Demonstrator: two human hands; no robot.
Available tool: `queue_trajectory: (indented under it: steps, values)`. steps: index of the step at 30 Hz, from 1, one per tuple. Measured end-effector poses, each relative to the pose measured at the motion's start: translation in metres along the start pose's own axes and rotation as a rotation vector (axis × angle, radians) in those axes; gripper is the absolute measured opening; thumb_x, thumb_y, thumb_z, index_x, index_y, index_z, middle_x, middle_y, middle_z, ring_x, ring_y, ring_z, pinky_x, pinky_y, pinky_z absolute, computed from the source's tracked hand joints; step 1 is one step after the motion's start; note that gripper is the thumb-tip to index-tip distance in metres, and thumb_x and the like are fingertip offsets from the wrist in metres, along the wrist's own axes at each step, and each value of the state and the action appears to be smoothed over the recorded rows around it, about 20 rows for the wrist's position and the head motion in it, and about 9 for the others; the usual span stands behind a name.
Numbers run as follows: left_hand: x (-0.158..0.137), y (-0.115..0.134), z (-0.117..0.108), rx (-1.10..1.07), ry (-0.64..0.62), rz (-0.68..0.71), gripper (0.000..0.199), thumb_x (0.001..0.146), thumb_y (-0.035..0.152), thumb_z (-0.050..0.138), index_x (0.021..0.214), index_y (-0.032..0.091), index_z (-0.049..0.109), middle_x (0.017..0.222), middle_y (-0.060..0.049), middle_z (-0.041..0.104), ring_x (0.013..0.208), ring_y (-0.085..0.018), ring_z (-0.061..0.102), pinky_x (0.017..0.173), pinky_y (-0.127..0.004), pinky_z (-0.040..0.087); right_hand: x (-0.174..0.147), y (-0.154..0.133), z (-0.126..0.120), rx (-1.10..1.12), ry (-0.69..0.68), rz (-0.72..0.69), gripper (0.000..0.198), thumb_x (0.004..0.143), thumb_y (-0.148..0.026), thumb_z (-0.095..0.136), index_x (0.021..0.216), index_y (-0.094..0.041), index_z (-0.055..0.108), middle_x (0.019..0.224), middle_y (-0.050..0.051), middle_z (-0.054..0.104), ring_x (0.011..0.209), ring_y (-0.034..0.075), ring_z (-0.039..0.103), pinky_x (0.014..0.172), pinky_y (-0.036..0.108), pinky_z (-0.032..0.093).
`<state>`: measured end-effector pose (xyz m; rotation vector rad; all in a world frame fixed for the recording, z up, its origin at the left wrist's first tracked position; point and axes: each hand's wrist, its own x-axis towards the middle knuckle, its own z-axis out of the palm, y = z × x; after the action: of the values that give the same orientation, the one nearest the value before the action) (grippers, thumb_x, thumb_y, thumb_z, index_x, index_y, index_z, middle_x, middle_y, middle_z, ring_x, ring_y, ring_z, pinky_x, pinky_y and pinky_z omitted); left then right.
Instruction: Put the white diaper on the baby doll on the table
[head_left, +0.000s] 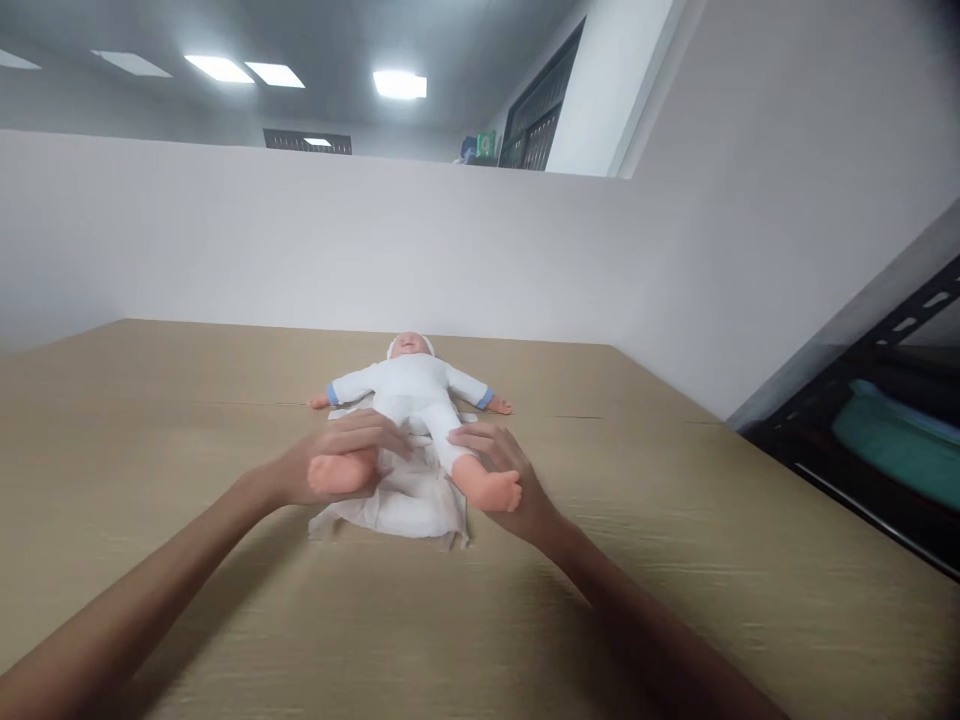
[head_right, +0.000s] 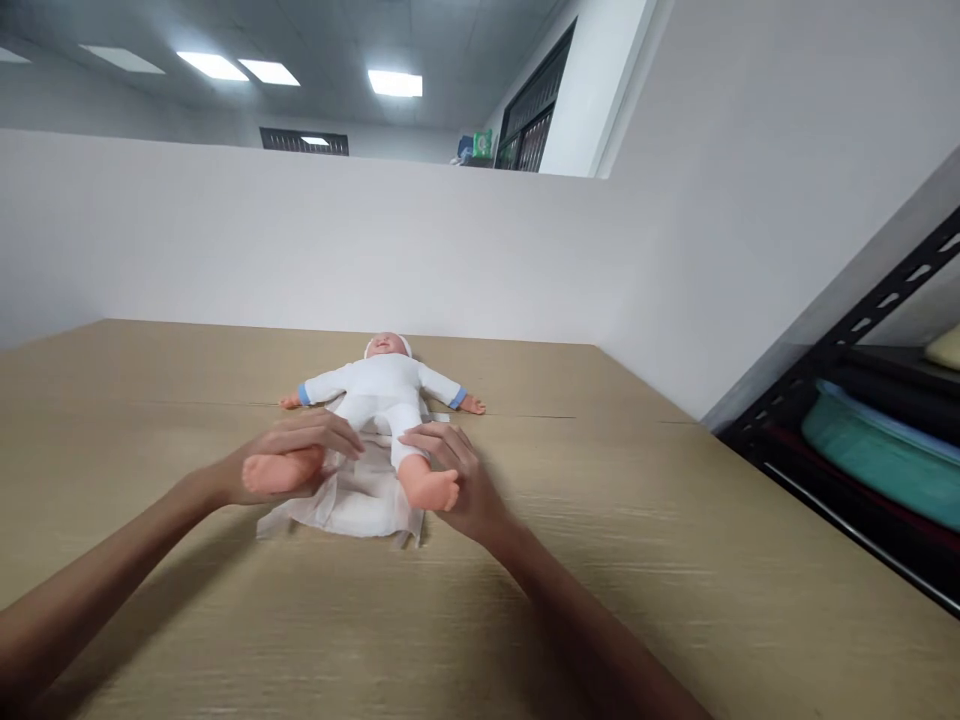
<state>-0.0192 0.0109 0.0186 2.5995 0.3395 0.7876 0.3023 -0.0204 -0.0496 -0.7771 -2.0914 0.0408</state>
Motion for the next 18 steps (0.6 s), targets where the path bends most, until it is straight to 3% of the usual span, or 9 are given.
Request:
queue_trajectory:
  steps: [2, 7, 13, 18]
  values:
    - [-0.024, -0.015, 0.001, 0.078, 0.062, 0.059, 0.023, 0.105, 0.015, 0.062, 0.125, 0.022, 0.072, 0.127, -0.01, 0.073, 0.124, -0.032, 0.067, 0.109, -0.05, 0.056, -0.005, 0.009, -0.009, 0.001, -0.063, -0.048, 0.042, 0.099, -0.022, 0.057, 0.14, -0.029, 0.064, 0.14, 0.01, 0.068, 0.131, 0.027, 0.067, 0.111, 0.044, 0.059]
    - [-0.068, -0.039, 0.016, 0.202, 0.066, 0.1, 0.018, 0.103, 0.013, 0.067, 0.121, 0.015, 0.069, 0.137, -0.019, 0.07, 0.141, -0.036, 0.06, 0.121, -0.054, 0.05, -0.02, 0.032, -0.014, -0.103, -0.197, -0.234, 0.045, 0.096, -0.014, 0.047, 0.135, -0.026, 0.066, 0.145, 0.009, 0.066, 0.136, 0.024, 0.064, 0.109, 0.043, 0.06]
    - [-0.079, -0.044, 0.02, 0.217, -0.046, 0.069, 0.027, 0.107, 0.026, 0.061, 0.132, 0.017, 0.066, 0.148, -0.021, 0.064, 0.149, -0.04, 0.051, 0.121, -0.058, 0.049, -0.019, 0.038, -0.009, -0.283, -0.205, -0.377, 0.035, 0.102, -0.008, 0.05, 0.127, -0.026, 0.067, 0.153, 0.006, 0.066, 0.152, 0.023, 0.055, 0.122, 0.048, 0.055]
    - [-0.082, -0.048, 0.018, 0.205, -0.112, 0.058, 0.036, 0.111, 0.039, 0.058, 0.14, 0.018, 0.063, 0.152, -0.02, 0.062, 0.152, -0.041, 0.047, 0.127, -0.061, 0.043, -0.013, 0.037, -0.006, -0.216, -0.268, -0.38, 0.024, 0.106, -0.011, 0.054, 0.12, -0.025, 0.068, 0.154, 0.005, 0.066, 0.152, 0.021, 0.056, 0.126, 0.047, 0.053]
